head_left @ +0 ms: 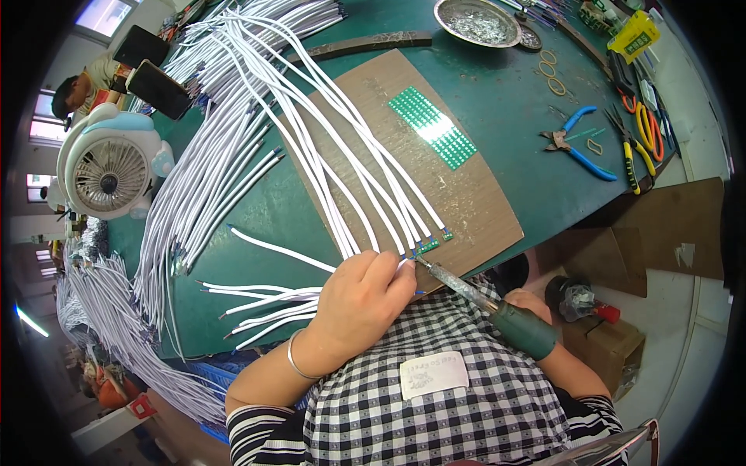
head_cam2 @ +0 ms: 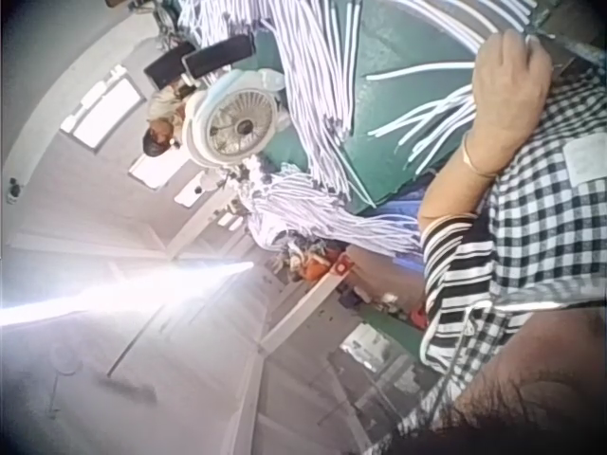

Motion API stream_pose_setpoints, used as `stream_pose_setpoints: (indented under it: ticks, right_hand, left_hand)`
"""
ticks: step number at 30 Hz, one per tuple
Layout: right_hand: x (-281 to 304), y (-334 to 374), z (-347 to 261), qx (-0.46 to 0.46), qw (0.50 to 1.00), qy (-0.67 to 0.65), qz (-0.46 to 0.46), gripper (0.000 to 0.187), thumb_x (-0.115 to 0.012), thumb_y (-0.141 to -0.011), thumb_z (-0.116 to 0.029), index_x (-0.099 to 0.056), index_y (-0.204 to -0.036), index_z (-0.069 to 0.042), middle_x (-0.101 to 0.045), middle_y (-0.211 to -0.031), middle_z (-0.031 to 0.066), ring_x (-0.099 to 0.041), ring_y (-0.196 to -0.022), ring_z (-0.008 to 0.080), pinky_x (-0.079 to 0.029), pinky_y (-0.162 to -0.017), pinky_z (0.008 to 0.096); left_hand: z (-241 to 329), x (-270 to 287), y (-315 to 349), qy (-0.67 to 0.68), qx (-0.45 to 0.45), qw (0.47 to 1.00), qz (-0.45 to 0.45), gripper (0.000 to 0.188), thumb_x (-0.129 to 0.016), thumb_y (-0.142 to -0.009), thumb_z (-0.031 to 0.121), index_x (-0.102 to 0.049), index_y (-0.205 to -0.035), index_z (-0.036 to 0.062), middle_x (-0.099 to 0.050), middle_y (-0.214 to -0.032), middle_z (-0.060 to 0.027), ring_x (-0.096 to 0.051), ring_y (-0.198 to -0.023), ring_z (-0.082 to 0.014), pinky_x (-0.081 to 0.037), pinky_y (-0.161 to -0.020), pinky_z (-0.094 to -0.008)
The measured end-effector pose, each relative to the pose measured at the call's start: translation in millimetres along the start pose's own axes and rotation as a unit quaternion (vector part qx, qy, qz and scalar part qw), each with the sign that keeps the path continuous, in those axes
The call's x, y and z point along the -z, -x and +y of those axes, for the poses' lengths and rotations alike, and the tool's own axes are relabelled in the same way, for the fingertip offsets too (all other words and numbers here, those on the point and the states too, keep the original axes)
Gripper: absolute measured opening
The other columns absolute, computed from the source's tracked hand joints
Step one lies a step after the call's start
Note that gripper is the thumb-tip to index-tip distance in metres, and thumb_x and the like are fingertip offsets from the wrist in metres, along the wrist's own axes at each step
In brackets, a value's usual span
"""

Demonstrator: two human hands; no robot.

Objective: The person solders multiple white insulated wires onto a green printed circuit board using a soldering iron.

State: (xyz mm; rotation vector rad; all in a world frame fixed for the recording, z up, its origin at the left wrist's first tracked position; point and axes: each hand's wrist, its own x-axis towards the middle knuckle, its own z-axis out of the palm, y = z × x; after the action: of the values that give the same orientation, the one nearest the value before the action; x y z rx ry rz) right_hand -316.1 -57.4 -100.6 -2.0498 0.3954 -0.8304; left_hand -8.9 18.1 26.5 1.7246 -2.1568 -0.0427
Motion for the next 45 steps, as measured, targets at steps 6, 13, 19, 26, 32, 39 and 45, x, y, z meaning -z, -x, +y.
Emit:
stream_pose_setpoints:
  ticks: [6,13,19,26,32,39,45]
  right_hand:
    - [6.8,-7.4,-11.8,-0.039,0.998,-0.058,0.005,0.044,-0.077,-0.072,-0.007,-0.055,-0.109,-0.002,-0.064,-0.095,0.0129,-0.065,-0.085,0.0294,-0.053,-0.074,0.0380]
    - [18.5,-34.5,-39.2,-0.073,0.997,0.002,-0.028,0.042,-0.074,-0.074,0.001,-0.053,-0.111,-0.001,-0.066,-0.100,0.0168,-0.066,-0.094,0.0296,-0.055,-0.079,0.0367]
    - [13.0,-27.6,-30.6,-0.056,0.998,-0.024,0.001,0.038,-0.072,-0.076,0.001,-0.053,-0.110,0.000,-0.066,-0.100,0.0157,-0.066,-0.094,0.0295,-0.055,-0.079,0.0359]
    - [8.1,-27.3,-37.5,-0.149,0.987,-0.034,0.052,0.028,-0.068,-0.078,-0.001,-0.058,-0.104,-0.001,-0.066,-0.097,0.0132,-0.066,-0.092,0.0288,-0.055,-0.078,0.0358]
    - [11.4,-36.2,-38.9,-0.119,0.991,0.032,0.061,0.034,-0.067,-0.085,-0.028,-0.062,-0.098,0.003,-0.065,-0.082,0.0079,-0.064,-0.065,0.0146,-0.051,-0.062,0.0259]
    - [17.7,-31.2,-46.2,-0.171,0.984,-0.016,0.039,0.022,-0.067,-0.075,-0.005,-0.063,-0.097,-0.001,-0.067,-0.095,0.0111,-0.066,-0.090,0.0283,-0.054,-0.076,0.0342]
    - [17.1,-28.3,-45.7,-0.099,0.994,0.035,0.043,0.024,-0.070,-0.075,-0.006,-0.063,-0.097,-0.002,-0.067,-0.095,0.0111,-0.066,-0.089,0.0279,-0.054,-0.074,0.0347]
  left_hand:
    - [-0.6,-0.4,-0.9,-0.005,-0.007,1.000,-0.004,0.015,-0.064,-0.076,0.010,-0.061,-0.090,0.0030,-0.047,-0.076,-0.0058,-0.051,-0.068,-0.0192,-0.044,-0.057,-0.0315]
    - [-0.6,0.9,-0.4,-0.008,-0.007,1.000,-0.006,0.015,-0.064,-0.076,0.010,-0.061,-0.090,0.0034,-0.047,-0.076,-0.0057,-0.051,-0.068,-0.0191,-0.044,-0.057,-0.0314]
    - [-1.9,2.4,-1.3,-0.003,-0.004,1.000,-0.026,0.017,-0.064,-0.077,0.012,-0.061,-0.091,0.0035,-0.048,-0.078,-0.0064,-0.052,-0.070,-0.0206,-0.044,-0.058,-0.0329]
    - [-16.4,1.8,-3.8,0.186,0.048,0.981,-0.020,0.028,-0.071,-0.068,0.003,-0.065,-0.095,0.0041,-0.056,-0.083,-0.0080,-0.056,-0.075,-0.0254,-0.047,-0.065,-0.0340]
    - [-36.9,9.7,-5.1,0.341,0.027,0.939,-0.044,0.022,-0.072,-0.071,0.000,-0.068,-0.091,0.0078,-0.056,-0.080,-0.0061,-0.057,-0.074,-0.0225,-0.047,-0.064,-0.0317]
    - [-13.6,14.2,-16.2,0.068,-0.013,0.998,0.012,0.019,-0.062,-0.073,0.008,-0.065,-0.092,0.0079,-0.049,-0.071,-0.0045,-0.050,-0.063,-0.0223,-0.041,-0.055,-0.0345]
    - [-9.2,-2.2,-16.3,0.105,0.020,0.994,0.027,0.018,-0.063,-0.073,0.009,-0.065,-0.091,0.0063,-0.050,-0.074,-0.0062,-0.052,-0.068,-0.0224,-0.043,-0.059,-0.0342]
